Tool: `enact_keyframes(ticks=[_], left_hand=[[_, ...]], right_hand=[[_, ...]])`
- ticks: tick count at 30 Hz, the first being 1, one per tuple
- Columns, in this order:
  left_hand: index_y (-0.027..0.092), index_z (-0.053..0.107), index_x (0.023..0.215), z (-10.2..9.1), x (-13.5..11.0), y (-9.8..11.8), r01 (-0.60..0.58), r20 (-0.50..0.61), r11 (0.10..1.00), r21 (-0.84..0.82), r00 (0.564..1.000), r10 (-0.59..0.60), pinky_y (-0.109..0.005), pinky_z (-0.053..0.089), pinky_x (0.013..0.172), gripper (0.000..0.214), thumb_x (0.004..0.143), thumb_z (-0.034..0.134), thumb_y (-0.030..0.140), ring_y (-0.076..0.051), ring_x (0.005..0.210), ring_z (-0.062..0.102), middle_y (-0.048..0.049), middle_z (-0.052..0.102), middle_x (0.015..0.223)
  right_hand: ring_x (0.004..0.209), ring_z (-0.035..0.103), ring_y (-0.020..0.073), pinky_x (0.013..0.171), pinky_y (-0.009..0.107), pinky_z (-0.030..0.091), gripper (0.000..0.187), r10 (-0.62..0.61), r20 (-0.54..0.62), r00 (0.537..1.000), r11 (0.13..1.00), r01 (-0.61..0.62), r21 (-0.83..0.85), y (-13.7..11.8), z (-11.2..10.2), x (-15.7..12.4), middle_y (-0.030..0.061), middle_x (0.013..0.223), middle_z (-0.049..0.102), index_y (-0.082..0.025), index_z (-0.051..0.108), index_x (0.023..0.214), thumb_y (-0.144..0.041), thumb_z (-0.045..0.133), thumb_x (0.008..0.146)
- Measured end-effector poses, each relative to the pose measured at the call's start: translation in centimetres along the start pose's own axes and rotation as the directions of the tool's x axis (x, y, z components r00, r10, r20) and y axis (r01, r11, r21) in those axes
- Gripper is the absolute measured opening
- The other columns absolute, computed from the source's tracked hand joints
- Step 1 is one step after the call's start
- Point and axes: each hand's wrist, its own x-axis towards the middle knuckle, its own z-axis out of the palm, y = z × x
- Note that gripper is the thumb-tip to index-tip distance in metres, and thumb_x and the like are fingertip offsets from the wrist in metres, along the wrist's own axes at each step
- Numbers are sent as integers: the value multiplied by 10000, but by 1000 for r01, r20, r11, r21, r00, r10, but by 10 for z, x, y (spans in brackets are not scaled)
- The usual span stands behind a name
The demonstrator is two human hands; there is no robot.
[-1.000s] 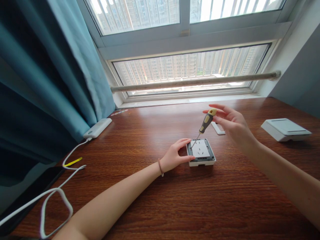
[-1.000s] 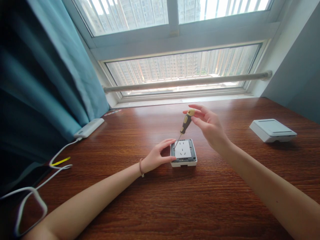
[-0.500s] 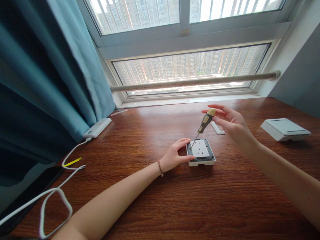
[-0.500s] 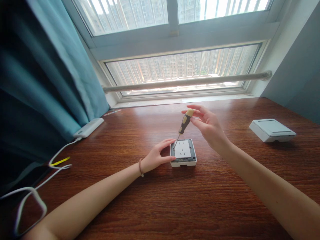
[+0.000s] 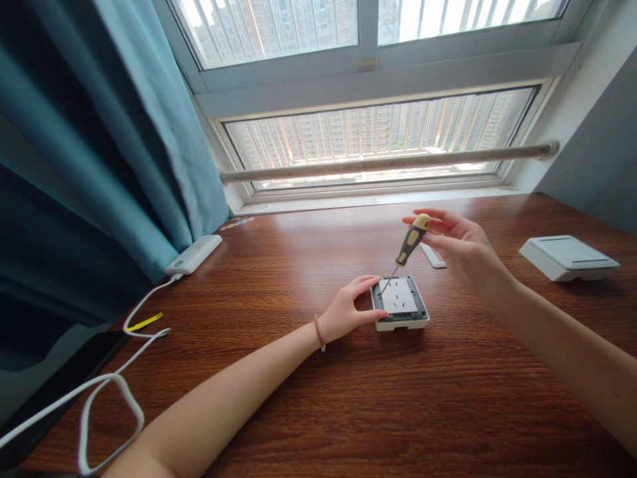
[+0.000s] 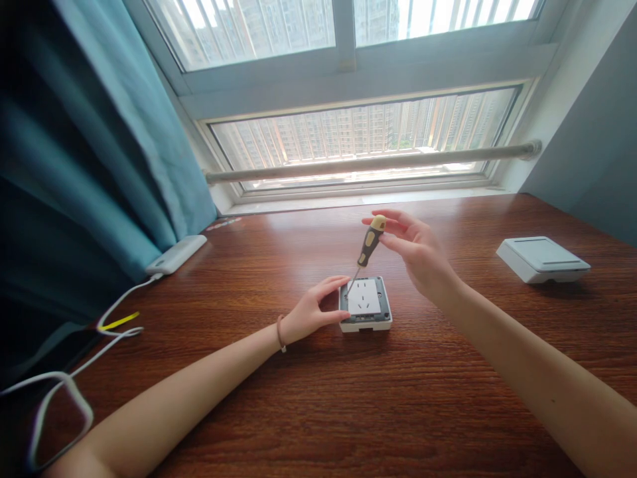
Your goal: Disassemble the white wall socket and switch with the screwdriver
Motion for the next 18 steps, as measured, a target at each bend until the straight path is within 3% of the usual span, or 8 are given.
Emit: enact_keyframes(ticks=[7, 9, 13, 16, 18], left_hand=[[219, 513, 1217, 0, 0, 1, 0, -7, 1000, -12, 1000, 0, -419, 349, 1032, 605, 665, 710, 370, -249, 1178, 466, -95, 503, 1275], [218, 511, 1219, 0, 0, 0, -2, -4, 1000, -11, 1000, 2, -414, 343, 1037, 605, 668, 709, 369, -245, 1183, 462, -95, 502, 1277], [217, 508, 1223, -1, 0, 0, -2, 0, 1000, -6, 1000, 2, -407, 338, 1041, 606, 670, 709, 364, -245, 1189, 455, -96, 494, 1284], [218, 510, 1221, 0, 0, 1, -10, 0, 999, -31, 1000, 10, -407, 349, 1032, 600, 671, 707, 359, -248, 1179, 463, -95, 498, 1273], [215, 503, 1225, 0, 0, 1, -8, 5, 999, -45, 1000, 8, -406, 346, 1032, 603, 675, 705, 355, -246, 1177, 463, -97, 494, 1271]], right_hand=[[812, 605, 159, 790, 350, 487, 281, -16, -115, 993, 997, 6, -83, 3, 0, 3, -9, 807, 632, -238, 612, 890, -307, 724, 641], [805, 610, 161, 801, 355, 482, 295, 7, -123, 992, 996, -18, -89, 1, 0, 2, 1, 821, 646, -228, 611, 912, -305, 719, 649], [916, 615, 193, 876, 416, 455, 404, 48, -23, 999, 999, -48, 20, 0, 2, -1, 57, 997, 669, -230, 517, 1096, -295, 658, 723], [978, 600, 211, 873, 432, 465, 379, 50, 76, 996, 995, -56, 83, 5, 8, -5, 78, 1064, 647, -222, 492, 1105, -299, 618, 756], [996, 589, 208, 880, 422, 468, 339, 34, 49, 998, 996, -38, 83, 7, 11, -5, 78, 1063, 637, -217, 505, 1084, -308, 601, 772]])
